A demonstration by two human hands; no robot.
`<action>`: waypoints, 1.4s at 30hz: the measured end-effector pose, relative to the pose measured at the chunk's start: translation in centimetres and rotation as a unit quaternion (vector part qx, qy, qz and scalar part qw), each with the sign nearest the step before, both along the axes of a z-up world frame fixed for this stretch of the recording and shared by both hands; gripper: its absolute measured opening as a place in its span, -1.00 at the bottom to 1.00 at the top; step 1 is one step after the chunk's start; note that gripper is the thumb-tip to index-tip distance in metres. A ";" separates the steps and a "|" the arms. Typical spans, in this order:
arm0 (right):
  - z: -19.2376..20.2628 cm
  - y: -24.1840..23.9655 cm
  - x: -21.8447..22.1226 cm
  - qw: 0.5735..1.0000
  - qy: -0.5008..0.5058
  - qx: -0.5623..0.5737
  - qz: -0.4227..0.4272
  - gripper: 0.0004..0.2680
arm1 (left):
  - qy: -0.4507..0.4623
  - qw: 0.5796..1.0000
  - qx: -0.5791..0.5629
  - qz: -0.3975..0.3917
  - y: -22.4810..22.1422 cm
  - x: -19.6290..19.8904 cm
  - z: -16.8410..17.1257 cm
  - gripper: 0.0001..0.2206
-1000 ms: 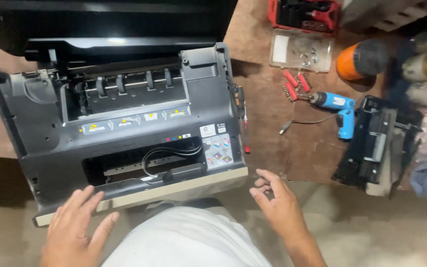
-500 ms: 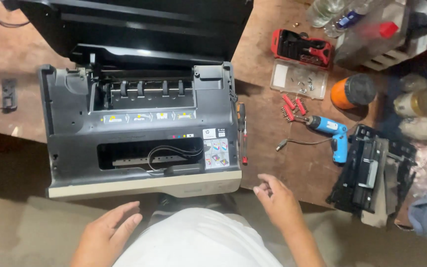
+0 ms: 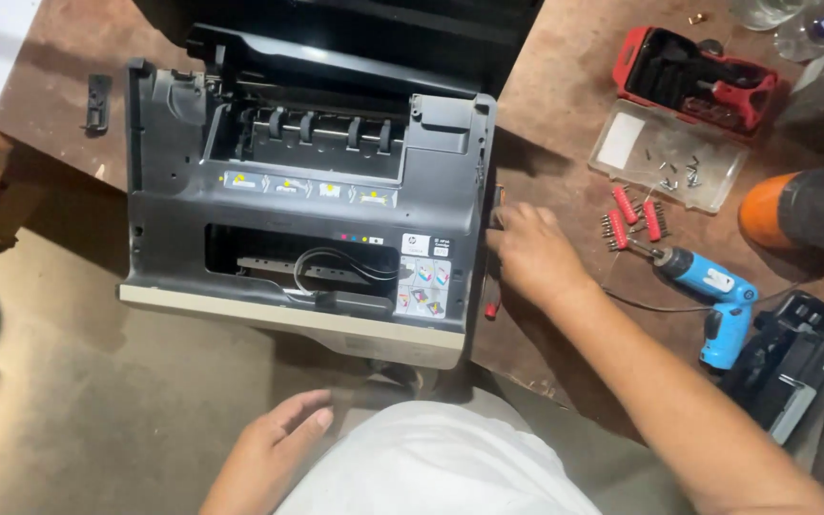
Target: Disassembling a printer to access and remove internal components like the scanner bed and circuit boards for repair.
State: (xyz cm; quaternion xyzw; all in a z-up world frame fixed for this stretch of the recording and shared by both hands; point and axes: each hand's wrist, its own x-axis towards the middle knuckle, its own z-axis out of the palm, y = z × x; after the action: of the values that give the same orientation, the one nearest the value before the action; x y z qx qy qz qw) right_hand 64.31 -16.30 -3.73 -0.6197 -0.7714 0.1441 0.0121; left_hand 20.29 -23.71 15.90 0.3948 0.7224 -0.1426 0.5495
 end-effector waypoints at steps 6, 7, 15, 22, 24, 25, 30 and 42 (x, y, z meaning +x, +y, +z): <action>0.4 3.4 1.7 0.966 -0.144 0.113 0.184 -0.83 | -0.040 0.990 -0.109 0.077 1.5 5.2 2.6 -0.32; 0.3 4.1 2.3 0.958 -0.168 0.123 0.196 -0.83 | -0.067 0.977 -0.168 0.117 2.0 6.1 2.4 -0.28; -0.7 6.9 8.6 0.933 -0.121 0.168 0.293 -0.72 | -0.146 0.891 -0.137 0.407 3.0 12.5 1.7 0.22; 2.5 5.5 12.3 0.958 0.090 0.187 0.197 -0.79 | -0.078 0.857 -0.081 0.502 3.1 17.9 -0.7 -0.06; 4.5 3.7 13.6 0.965 0.103 0.144 0.191 -0.56 | -0.052 0.853 -0.057 0.516 3.3 18.6 -0.9 -0.16; 5.5 3.1 14.5 0.973 0.105 0.100 0.178 -0.33 | -0.033 0.852 -0.039 0.520 3.7 18.9 -1.0 -0.26; 13.4 1.9 11.1 0.966 -0.059 -0.243 0.058 -0.59 | -0.018 0.846 0.013 0.532 2.5 19.5 -1.6 -0.32; 11.7 0.5 4.3 0.905 0.125 -0.286 0.290 -0.62 | -0.001 0.852 -0.004 0.524 2.9 19.6 -0.8 -0.44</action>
State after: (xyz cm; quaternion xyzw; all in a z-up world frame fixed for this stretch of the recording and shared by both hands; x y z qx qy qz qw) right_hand 68.57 -15.78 7.97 -0.3223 -0.8350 0.4318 -0.1121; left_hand 39.94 -20.80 15.10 -0.0446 0.8207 0.1638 0.5455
